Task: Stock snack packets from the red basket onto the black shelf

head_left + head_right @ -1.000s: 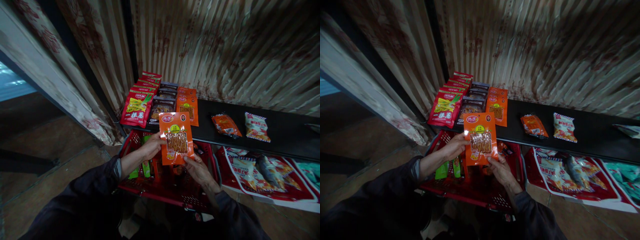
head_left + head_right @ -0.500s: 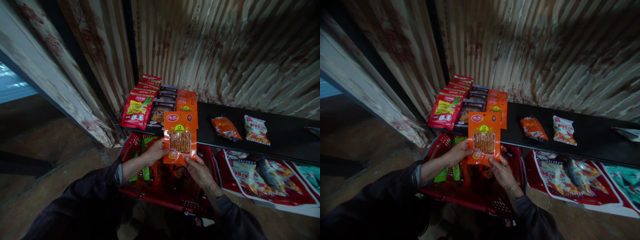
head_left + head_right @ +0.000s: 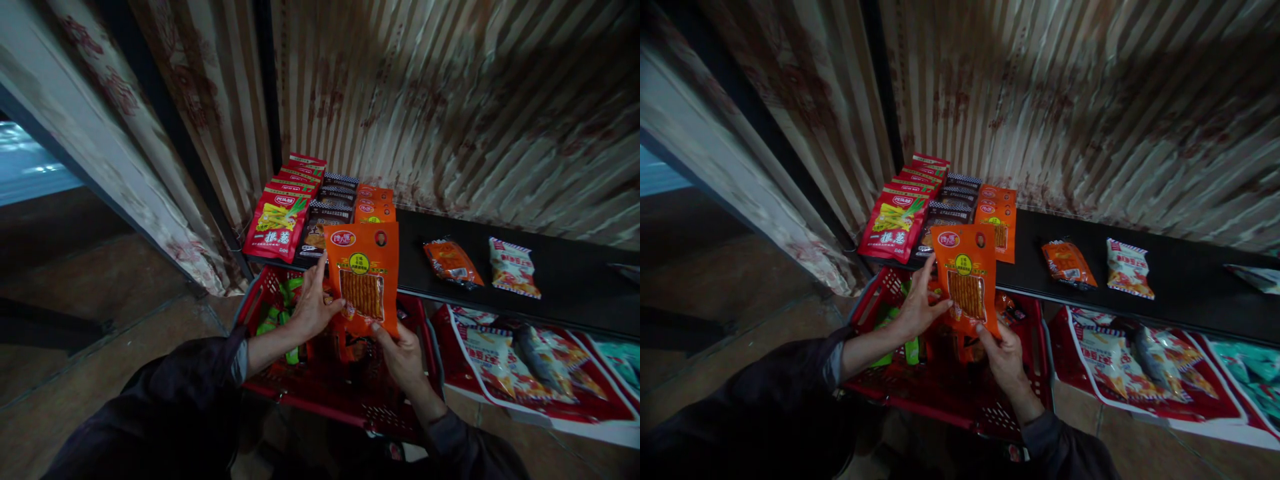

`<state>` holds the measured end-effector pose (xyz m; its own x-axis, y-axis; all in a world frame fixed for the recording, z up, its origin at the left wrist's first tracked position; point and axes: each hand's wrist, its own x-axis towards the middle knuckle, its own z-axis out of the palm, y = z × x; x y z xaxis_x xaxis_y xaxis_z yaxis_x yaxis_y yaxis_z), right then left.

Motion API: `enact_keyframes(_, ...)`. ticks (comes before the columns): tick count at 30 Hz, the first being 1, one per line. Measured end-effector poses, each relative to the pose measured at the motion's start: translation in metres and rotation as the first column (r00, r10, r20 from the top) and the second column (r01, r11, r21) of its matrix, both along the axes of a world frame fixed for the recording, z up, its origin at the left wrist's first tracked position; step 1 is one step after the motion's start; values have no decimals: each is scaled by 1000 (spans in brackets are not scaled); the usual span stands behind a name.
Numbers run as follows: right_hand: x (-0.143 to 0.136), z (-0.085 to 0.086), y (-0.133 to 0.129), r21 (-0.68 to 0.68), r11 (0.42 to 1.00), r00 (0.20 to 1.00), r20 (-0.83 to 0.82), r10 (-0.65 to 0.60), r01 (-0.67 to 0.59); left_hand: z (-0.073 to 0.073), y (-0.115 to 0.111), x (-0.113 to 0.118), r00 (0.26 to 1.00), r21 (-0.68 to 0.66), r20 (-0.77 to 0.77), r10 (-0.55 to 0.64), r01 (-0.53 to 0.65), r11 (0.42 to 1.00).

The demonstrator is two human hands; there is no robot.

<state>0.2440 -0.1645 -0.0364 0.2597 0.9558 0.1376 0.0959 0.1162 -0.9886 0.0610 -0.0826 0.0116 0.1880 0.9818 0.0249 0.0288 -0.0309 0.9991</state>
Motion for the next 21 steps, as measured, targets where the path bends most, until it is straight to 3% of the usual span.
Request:
enact_keyframes(3,-3,4,-8,264,962,938,345,-28,-69,6,-5,2,999,-41,23,-39,40,998)
enact_keyframes(5,-8,6,-13,383,909,872,487,-46,-166,6,-8,2,976,-129,160,-149,171,977)
enact_keyframes(9,-17,6,-18,450,870,758,634,-151,-203,3,-13,-2,830,-233,434,-350,479,846)
enact_keyframes(12,-18,2,-15,422,883,662,724,-192,-204,5,-14,-3,721,-217,566,-400,598,771)
enact_keyframes(14,-18,-1,-13,388,894,589,785,-193,-225,7,-15,-2,697,-224,627,-348,590,776)
enact_keyframes(16,-18,-4,-12,361,901,541,821,-185,-240,9,-15,2,718,-282,655,-236,521,805)
enact_keyframes(18,-20,-5,-11,320,911,524,840,-144,-262,9,-12,6,746,-353,656,-111,434,829)
enact_keyframes(21,-19,-2,-12,202,913,527,850,17,-356,7,-5,7,769,-412,638,31,307,858)
